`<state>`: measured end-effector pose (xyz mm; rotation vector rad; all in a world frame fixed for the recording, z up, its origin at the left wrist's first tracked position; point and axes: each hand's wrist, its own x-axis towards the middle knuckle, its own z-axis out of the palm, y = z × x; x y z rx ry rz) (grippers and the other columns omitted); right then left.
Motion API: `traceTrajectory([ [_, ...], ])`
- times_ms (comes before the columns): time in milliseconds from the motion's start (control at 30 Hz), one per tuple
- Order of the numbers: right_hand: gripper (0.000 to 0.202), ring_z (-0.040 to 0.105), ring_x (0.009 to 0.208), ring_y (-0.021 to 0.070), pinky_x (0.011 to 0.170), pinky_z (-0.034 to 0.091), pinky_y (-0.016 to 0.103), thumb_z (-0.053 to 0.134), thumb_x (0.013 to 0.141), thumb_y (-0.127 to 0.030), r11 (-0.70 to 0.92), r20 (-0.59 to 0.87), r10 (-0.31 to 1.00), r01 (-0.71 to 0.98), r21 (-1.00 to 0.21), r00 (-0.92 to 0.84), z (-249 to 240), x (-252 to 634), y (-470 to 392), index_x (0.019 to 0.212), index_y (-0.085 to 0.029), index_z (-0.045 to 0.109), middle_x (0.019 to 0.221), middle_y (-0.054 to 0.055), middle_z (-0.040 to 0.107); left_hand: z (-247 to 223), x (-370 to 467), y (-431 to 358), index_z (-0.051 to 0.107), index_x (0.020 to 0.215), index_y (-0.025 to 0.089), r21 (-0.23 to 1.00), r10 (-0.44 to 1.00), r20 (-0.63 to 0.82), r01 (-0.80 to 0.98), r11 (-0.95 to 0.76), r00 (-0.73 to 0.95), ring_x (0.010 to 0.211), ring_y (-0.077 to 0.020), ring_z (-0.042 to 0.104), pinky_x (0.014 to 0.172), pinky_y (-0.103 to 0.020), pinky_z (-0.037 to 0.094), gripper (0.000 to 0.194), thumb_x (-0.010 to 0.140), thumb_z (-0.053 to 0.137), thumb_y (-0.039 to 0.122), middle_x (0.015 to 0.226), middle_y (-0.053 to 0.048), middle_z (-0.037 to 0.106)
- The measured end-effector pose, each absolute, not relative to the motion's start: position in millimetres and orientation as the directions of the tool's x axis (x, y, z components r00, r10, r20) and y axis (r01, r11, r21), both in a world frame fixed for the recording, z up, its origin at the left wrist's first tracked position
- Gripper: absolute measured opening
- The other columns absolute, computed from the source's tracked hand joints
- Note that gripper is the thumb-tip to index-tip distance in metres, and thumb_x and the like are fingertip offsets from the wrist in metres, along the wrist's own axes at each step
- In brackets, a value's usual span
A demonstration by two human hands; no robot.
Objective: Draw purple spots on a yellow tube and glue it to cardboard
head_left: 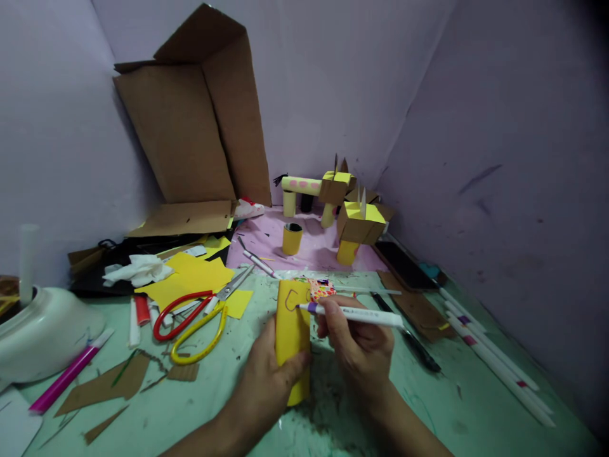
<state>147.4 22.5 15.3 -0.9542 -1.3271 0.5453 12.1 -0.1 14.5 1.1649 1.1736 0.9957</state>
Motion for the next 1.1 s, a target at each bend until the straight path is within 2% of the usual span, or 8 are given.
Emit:
traceTrajectory([
  [100,0.014,0.058,0.047,0.0113,0.043,0.046,0.023,0.058,0.089,-0.021,0.542,0.574,0.785,0.191,-0.819,0.234,16,147,25,0.081,-0.017,0.068,0.062,0.001,0.065,12,12,-1,0.055,0.123,0.018,0.987,0.979,-0.153,-0.026,0.157,0.133,0.109,-0.0341,0.059,0.092,-0.044,0.046,0.054,0.072,0.067,0.029,0.113,-0.013,0.068],
  [300,0.012,0.061,0.053,0.0129,0.043,0.047,0.023,0.057,0.090,-0.021,0.563,0.588,0.782,0.172,-0.808,0.205,17,145,26,0.090,-0.018,0.069,0.072,0.003,0.069,13,11,0,0.057,0.120,0.019,0.986,0.977,-0.145,-0.053,0.155,0.158,0.097,-0.0307,0.061,0.082,-0.037,0.048,0.053,0.069,0.070,0.026,0.106,-0.010,0.069],
  [367,0.012,0.061,0.051,0.0119,0.045,0.049,0.023,0.058,0.089,-0.021,0.575,0.593,0.770,0.149,-0.805,0.236,20,145,25,0.091,-0.019,0.070,0.067,0.001,0.067,14,11,1,0.056,0.120,0.018,0.962,0.958,-0.201,-0.141,0.233,0.206,0.089,-0.0275,0.062,0.074,-0.034,0.049,0.057,0.067,0.072,0.026,0.100,-0.008,0.069],
  [467,0.013,0.059,0.048,0.0104,0.045,0.049,0.021,0.057,0.089,-0.022,0.553,0.554,0.762,0.109,-0.826,0.334,28,147,24,0.086,-0.019,0.070,0.058,-0.003,0.063,17,10,3,0.055,0.118,0.017,0.849,0.912,-0.333,-0.344,0.400,0.240,0.076,-0.0226,0.063,0.066,-0.030,0.049,0.060,0.062,0.073,0.024,0.086,-0.005,0.069],
  [567,0.018,0.058,0.046,0.0103,0.046,0.049,0.021,0.057,0.090,-0.026,0.496,0.501,0.785,0.115,-0.861,0.364,30,151,25,0.079,-0.018,0.069,0.052,-0.004,0.060,21,7,6,0.058,0.112,0.015,0.779,0.891,-0.391,-0.433,0.453,0.229,0.068,-0.0184,0.062,0.064,-0.029,0.049,0.056,0.059,0.074,0.019,0.076,-0.002,0.068],
  [667,0.019,0.056,0.046,0.0099,0.046,0.047,0.022,0.057,0.090,-0.025,0.493,0.519,0.801,0.163,-0.855,0.298,24,153,24,0.076,-0.017,0.068,0.052,-0.003,0.059,19,5,8,0.060,0.109,0.015,0.780,0.903,-0.358,-0.456,0.429,0.238,0.075,-0.0193,0.064,0.070,-0.029,0.050,0.054,0.058,0.076,0.016,0.085,-0.005,0.070],
  [800,0.014,0.056,0.047,0.0108,0.044,0.045,0.023,0.057,0.089,-0.021,0.539,0.567,0.798,0.181,-0.823,0.203,15,153,22,0.080,-0.017,0.066,0.057,-0.002,0.059,12,4,9,0.058,0.115,0.015,0.778,0.906,-0.314,-0.470,0.416,0.283,0.089,-0.0250,0.066,0.077,-0.033,0.051,0.057,0.061,0.077,0.018,0.101,-0.010,0.071],
  [1100,0.011,0.061,0.053,0.0129,0.043,0.048,0.023,0.056,0.090,-0.020,0.557,0.596,0.790,0.240,-0.795,0.141,9,153,25,0.087,-0.019,0.068,0.071,0.003,0.068,15,5,9,0.058,0.118,0.015,0.790,0.902,-0.305,-0.447,0.419,0.307,0.096,-0.0298,0.065,0.082,-0.037,0.050,0.062,0.060,0.079,0.023,0.108,-0.013,0.070],
])
